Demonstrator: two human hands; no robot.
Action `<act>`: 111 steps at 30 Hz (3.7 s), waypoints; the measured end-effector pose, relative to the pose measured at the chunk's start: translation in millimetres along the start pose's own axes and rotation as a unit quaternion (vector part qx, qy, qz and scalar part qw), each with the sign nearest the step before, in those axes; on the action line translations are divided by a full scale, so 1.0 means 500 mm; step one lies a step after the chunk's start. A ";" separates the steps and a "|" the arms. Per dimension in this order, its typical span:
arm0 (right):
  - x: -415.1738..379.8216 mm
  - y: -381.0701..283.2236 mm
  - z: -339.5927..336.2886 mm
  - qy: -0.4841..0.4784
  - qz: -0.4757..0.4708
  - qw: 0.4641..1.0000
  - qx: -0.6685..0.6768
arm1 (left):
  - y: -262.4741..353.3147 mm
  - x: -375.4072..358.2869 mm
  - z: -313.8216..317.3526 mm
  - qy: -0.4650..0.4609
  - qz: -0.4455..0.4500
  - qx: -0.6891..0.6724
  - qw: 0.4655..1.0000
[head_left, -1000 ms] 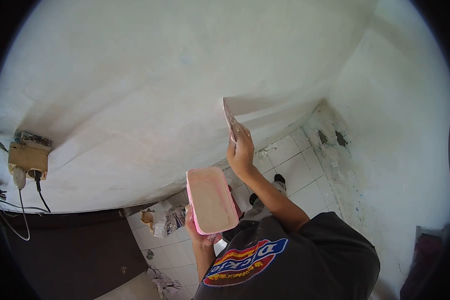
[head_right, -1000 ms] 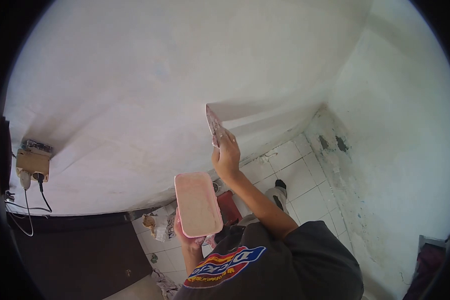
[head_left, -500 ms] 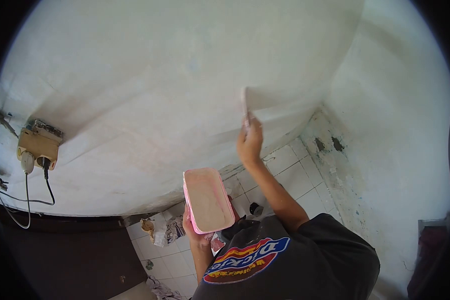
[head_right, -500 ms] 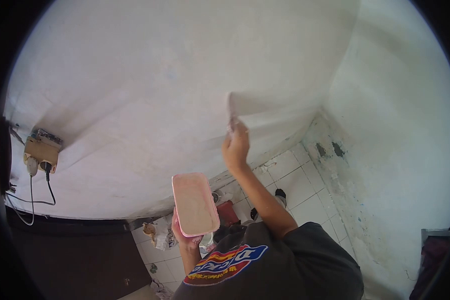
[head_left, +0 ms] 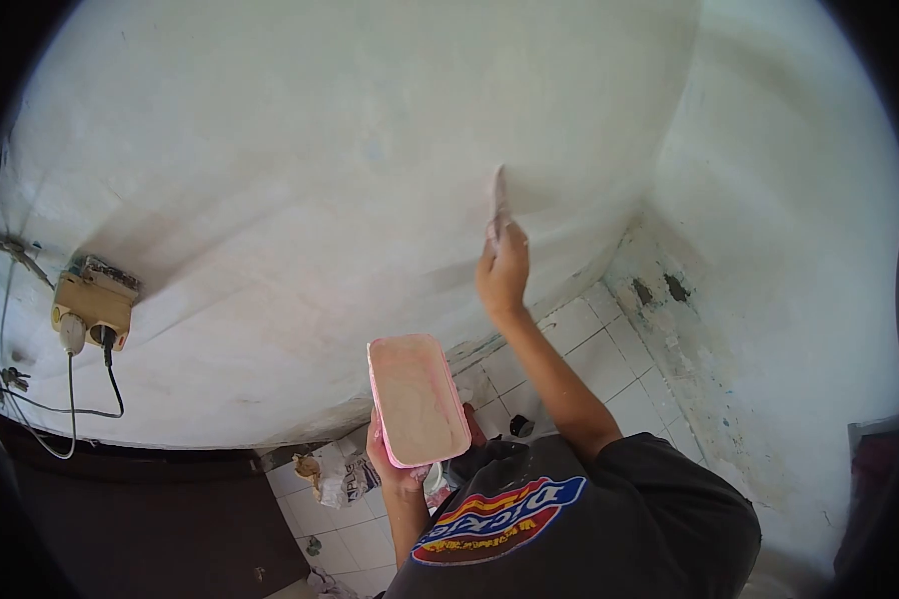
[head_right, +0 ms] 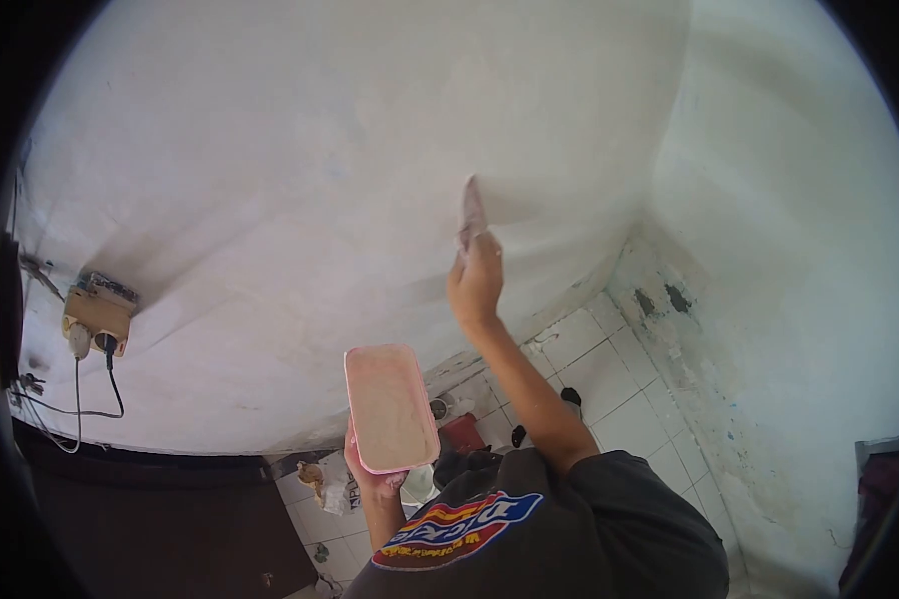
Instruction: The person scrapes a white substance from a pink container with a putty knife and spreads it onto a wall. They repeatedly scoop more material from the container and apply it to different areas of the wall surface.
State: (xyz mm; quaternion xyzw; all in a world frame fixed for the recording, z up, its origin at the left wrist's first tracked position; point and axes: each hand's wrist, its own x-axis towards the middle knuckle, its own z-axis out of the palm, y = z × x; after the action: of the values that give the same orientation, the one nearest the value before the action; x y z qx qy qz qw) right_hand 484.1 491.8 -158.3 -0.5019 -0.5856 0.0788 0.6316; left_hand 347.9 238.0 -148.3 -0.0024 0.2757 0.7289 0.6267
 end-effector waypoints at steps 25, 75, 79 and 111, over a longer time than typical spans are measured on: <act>0.021 -0.084 -0.079 -0.165 0.346 0.798 0.465 | 0.004 -0.014 0.015 -0.012 0.095 -0.020 0.995; 0.275 0.544 -0.132 0.022 0.432 0.883 0.181 | -0.266 0.072 0.304 -0.175 0.055 0.039 0.982; 0.252 0.568 -0.041 0.084 0.238 0.968 -0.002 | -0.287 0.065 0.336 -0.191 -0.027 -0.041 0.980; 0.276 0.604 -0.088 0.071 0.202 0.977 0.001 | -0.237 0.086 0.226 -0.134 -0.037 0.069 0.988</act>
State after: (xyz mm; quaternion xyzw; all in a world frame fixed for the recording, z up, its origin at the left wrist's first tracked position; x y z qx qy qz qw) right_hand 709.2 708.9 -278.0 -0.6131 -0.4256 0.1692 0.6436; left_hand 485.7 330.2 -114.6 0.1283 0.2388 0.6782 0.6831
